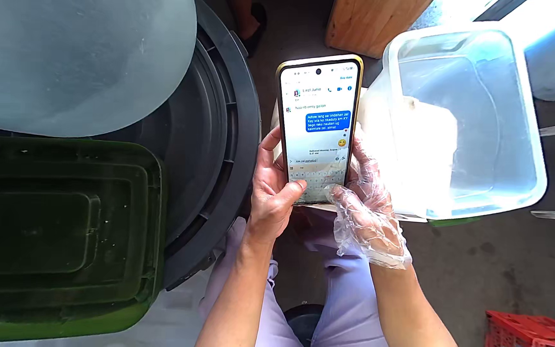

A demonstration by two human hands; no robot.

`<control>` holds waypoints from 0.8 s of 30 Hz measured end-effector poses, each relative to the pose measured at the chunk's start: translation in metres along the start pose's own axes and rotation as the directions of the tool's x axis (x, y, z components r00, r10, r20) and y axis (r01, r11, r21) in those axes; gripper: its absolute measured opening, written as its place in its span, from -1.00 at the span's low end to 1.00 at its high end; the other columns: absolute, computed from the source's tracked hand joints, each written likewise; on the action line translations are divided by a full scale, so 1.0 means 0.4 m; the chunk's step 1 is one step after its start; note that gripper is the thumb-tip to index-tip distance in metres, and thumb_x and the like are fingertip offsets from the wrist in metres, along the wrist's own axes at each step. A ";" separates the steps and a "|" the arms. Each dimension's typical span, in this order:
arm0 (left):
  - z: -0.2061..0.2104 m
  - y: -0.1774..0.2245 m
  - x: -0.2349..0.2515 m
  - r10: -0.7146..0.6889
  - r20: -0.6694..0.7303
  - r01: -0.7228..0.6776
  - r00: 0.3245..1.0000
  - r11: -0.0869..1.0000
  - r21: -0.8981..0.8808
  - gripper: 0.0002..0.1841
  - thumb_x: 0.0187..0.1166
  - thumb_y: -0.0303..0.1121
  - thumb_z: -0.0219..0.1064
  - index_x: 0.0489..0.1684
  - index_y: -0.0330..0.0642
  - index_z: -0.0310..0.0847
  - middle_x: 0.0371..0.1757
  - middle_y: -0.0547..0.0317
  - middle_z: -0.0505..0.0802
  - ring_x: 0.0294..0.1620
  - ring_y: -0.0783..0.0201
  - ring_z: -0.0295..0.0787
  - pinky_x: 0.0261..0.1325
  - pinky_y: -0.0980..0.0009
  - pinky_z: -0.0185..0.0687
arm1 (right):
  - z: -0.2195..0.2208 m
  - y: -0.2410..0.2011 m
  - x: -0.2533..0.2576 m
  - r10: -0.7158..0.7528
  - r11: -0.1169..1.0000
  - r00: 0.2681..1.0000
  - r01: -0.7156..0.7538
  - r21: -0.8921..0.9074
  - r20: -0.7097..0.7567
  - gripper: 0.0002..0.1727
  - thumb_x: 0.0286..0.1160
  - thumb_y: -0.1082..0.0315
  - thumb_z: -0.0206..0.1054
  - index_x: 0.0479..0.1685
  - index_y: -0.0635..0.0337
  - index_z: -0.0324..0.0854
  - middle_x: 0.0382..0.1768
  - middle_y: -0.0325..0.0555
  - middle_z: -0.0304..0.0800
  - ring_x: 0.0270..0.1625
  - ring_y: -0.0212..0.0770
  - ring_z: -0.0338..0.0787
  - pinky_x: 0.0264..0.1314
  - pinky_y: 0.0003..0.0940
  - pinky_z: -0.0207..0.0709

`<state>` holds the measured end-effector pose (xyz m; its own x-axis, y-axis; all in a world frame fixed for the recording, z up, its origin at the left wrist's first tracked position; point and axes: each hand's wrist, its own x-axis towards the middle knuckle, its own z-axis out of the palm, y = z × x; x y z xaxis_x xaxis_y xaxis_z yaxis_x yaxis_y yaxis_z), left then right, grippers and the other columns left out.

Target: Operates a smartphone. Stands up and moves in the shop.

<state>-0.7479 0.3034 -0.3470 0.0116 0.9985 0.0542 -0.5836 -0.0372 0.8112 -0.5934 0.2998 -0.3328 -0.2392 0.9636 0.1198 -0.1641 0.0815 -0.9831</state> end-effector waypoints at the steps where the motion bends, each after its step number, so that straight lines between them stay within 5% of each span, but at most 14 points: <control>1: 0.001 0.000 0.000 0.002 0.001 -0.002 1.000 1.000 0.000 -0.17 0.31 -0.76 0.06 0.69 0.11 0.09 0.38 0.30 0.69 0.26 0.36 0.77 0.28 0.35 0.75 | 0.000 0.000 0.001 -0.003 1.000 1.000 0.003 -0.018 -0.003 -0.12 0.44 0.65 0.13 0.87 0.21 -0.10 0.70 -0.18 0.33 0.55 -0.42 0.56 0.52 -0.46 0.55; 15: 0.007 -0.006 0.002 0.014 -0.028 -0.014 0.999 1.000 0.012 -0.25 0.48 -0.76 0.06 0.70 0.07 0.10 0.38 0.23 0.70 0.24 0.33 0.79 0.25 0.35 0.77 | -0.006 0.003 0.000 0.016 0.999 1.000 -0.016 0.042 0.023 0.00 0.32 0.64 0.27 0.87 0.19 -0.17 0.68 -0.19 0.36 0.57 -0.36 0.55 0.54 -0.41 0.56; 24: 0.001 -0.002 0.003 0.012 0.090 -0.009 0.996 0.999 -0.034 -0.13 0.27 -0.72 0.11 0.73 0.09 0.03 0.44 0.27 0.65 0.29 0.37 0.74 0.29 0.36 0.73 | -0.008 0.016 -0.002 -0.020 1.000 1.000 0.020 -0.019 -0.022 0.07 0.25 0.63 0.36 0.88 0.20 -0.16 0.72 -0.18 0.29 0.63 -0.38 0.47 0.58 -0.43 0.52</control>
<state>-0.7472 0.3048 -0.3473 0.0775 0.9902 0.1161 -0.6109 -0.0449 0.7904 -0.5913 0.3003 -0.3396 -0.2146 0.9671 0.1366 -0.1510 0.1053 -0.9829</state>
